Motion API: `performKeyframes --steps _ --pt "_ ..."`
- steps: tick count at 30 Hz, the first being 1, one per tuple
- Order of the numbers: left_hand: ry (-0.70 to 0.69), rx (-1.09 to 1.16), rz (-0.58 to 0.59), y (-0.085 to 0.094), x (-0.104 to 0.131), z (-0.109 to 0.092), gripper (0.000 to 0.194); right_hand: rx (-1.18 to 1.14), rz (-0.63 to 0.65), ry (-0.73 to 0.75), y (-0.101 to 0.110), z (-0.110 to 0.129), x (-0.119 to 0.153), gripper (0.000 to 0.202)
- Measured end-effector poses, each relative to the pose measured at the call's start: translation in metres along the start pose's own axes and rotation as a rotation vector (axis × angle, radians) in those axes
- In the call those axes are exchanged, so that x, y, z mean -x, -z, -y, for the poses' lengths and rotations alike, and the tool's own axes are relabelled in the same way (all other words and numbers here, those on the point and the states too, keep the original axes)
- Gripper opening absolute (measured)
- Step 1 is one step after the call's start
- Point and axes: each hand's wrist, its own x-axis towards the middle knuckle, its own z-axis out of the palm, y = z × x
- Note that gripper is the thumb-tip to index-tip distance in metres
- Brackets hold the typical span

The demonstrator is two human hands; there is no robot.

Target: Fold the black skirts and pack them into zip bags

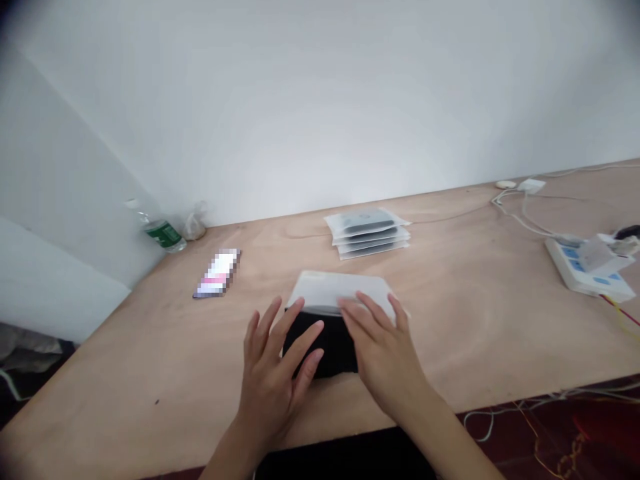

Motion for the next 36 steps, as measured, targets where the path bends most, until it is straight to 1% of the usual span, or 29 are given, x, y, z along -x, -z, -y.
performKeyframes --steps 3,4,5,6,7,8,9,10,11,12,13,14,15,17,18,19,22,24,26,29,30,31,33,36 --pt "0.055 -0.076 0.084 0.005 -0.008 0.009 0.023 -0.093 0.041 0.144 -0.001 0.014 -0.018 0.040" --pt "0.085 -0.099 0.116 0.005 -0.008 0.014 0.023 -0.105 0.048 0.172 -0.001 0.017 -0.021 0.042" --pt "0.114 -0.118 0.132 0.006 -0.007 0.019 0.025 -0.114 0.024 0.175 0.000 0.019 -0.023 0.045" --pt "0.141 -0.134 0.123 0.006 -0.006 0.025 0.028 -0.125 -0.043 0.148 0.001 0.021 -0.024 0.046" --pt "0.164 -0.144 0.088 0.007 -0.003 0.031 0.033 -0.143 -0.145 0.090 0.001 0.023 -0.023 0.046" --pt "0.184 -0.151 0.029 0.007 0.000 0.036 0.036 -0.168 -0.257 0.001 0.001 0.024 -0.022 0.043" --pt "0.203 -0.157 -0.042 0.007 0.003 0.042 0.039 -0.198 -0.339 -0.104 0.001 0.025 -0.021 0.040" --pt "0.216 -0.164 -0.105 0.006 0.006 0.046 0.041 -0.227 -0.364 -0.210 -0.002 0.025 -0.019 0.037" --pt "0.223 -0.173 -0.144 0.005 0.009 0.051 0.042 -0.247 -0.325 -0.302 -0.005 0.025 -0.018 0.035" --pt "0.224 -0.183 -0.145 0.002 0.012 0.055 0.043 -0.255 -0.225 -0.371 -0.010 0.024 -0.018 0.036" --pt "0.226 -0.193 -0.109 -0.002 0.015 0.058 0.043 -0.248 -0.097 -0.418 -0.016 0.023 -0.018 0.037" --pt "0.232 -0.201 -0.046 -0.006 0.018 0.061 0.043 -0.229 0.026 -0.448 -0.022 0.022 -0.019 0.039" --pt "0.246 -0.207 0.032 -0.010 0.021 0.064 0.043 -0.204 0.122 -0.467 -0.028 0.021 -0.019 0.041" --pt "0.292 -0.208 0.167 -0.018 0.026 0.068 0.044 -0.171 0.218 -0.487 -0.036 0.018 -0.022 0.039" --pt "0.317 -0.206 0.205 -0.022 0.028 0.069 0.044 -0.177 0.236 -0.490 -0.039 0.018 -0.023 0.037" --pt "0.337 -0.202 0.217 -0.024 0.029 0.071 0.045 -0.203 0.250 -0.490 -0.040 0.018 -0.024 0.035" --pt "0.361 -0.186 0.169 -0.027 0.031 0.073 0.043 -0.390 0.309 -0.484 -0.039 0.019 -0.027 0.033" --pt "0.366 -0.178 0.126 -0.028 0.031 0.074 0.045 -0.569 0.340 -0.515 -0.038 0.021 -0.027 0.037" --pt "0.368 -0.174 0.093 -0.028 0.031 0.075 0.048 -0.770 0.331 -0.603 -0.037 0.022 -0.025 0.044" --pt "0.375 -0.156 0.064 -0.028 0.030 0.075 0.052 -1.095 0.252 -0.766 -0.031 0.023 -0.023 0.061" --pt "0.380 -0.148 0.066 -0.028 0.030 0.075 0.052 -1.205 0.235 -0.803 -0.027 0.024 -0.022 0.062" --pt "0.388 -0.141 0.071 -0.029 0.030 0.075 0.051 -1.311 0.235 -0.837 -0.022 0.024 -0.022 0.059" --pt "0.407 -0.134 0.075 -0.030 0.029 0.075 0.049 -1.495 0.265 -0.913 -0.015 0.027 -0.023 0.046" --pt "0.381 -0.110 0.063 -0.031 0.030 0.077 0.048 -1.639 0.297 -1.054 -0.013 0.034 -0.029 0.031"
